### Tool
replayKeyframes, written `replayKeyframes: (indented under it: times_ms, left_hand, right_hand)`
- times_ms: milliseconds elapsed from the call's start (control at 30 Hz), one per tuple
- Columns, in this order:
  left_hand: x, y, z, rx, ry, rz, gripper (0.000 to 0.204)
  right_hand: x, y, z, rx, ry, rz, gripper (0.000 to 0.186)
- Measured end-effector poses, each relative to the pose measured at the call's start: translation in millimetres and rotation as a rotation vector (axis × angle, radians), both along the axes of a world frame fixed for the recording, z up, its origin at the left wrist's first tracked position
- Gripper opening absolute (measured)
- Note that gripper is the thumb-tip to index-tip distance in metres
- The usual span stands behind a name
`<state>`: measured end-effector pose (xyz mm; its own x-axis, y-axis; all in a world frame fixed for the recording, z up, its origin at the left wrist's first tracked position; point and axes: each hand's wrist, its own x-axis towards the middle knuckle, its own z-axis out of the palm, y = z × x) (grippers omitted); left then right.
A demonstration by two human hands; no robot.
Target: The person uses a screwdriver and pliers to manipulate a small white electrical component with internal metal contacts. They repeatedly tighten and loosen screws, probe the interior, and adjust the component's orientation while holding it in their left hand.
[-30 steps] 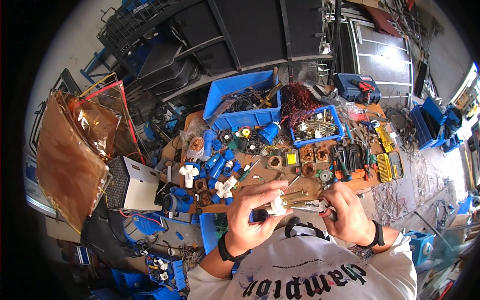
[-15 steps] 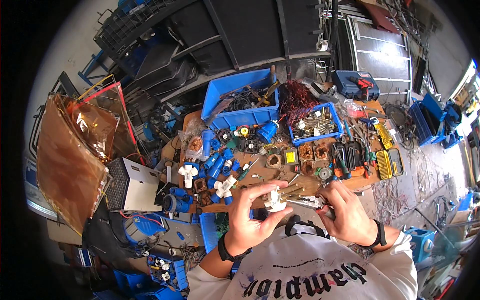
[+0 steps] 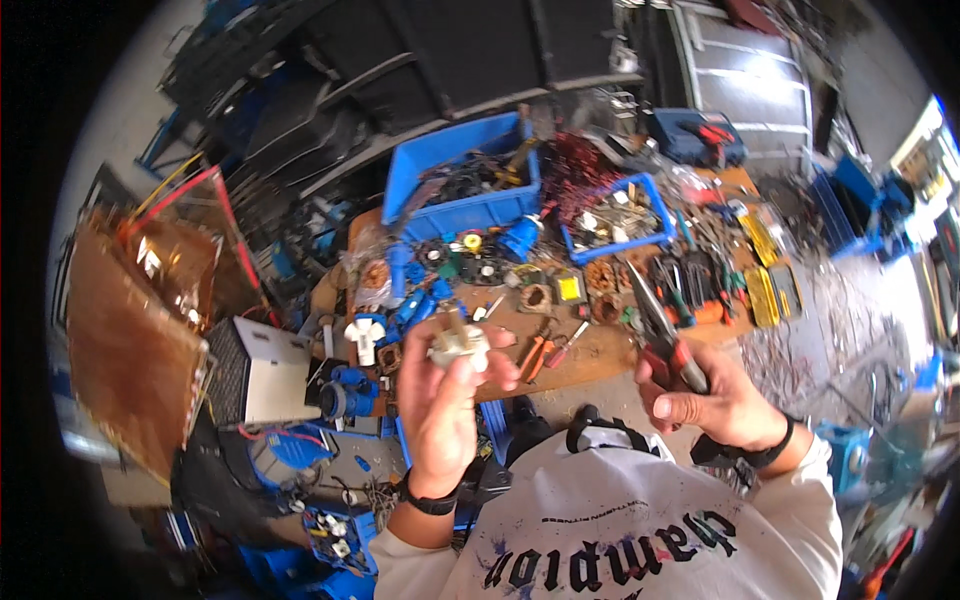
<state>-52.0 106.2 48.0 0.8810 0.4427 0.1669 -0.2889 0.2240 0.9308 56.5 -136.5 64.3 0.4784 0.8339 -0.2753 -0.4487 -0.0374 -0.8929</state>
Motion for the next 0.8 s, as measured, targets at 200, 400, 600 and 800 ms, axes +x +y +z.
replayKeyframes:
  times_ms: [200, 400, 600, 800]
  left_hand:
    - [-13.0, 6.7, -20.2, -0.057, -0.021, 0.004, 0.040]
    - [-17.6, 4.5, -23.0, -0.086, 0.062, 0.096, 0.043]
    - [-13.8, -6.9, -12.7, -0.166, 0.024, 0.143, 0.043]
    - [-20.4, 29.0, -34.2, 0.011, -0.034, -0.153, 0.049]
  right_hand:
    - [6.5, 15.0, 48.7, 0.247, 0.114, 0.123, 0.061]
    - [1.4, 31.2, 60.3, 0.460, -0.173, 0.195, 0.057]
    - [-8.2, 38.3, 62.4, 0.520, -0.300, 0.224, 0.057]
    - [-2.2, 37.7, 62.2, 0.535, -0.311, 0.239, 0.056]
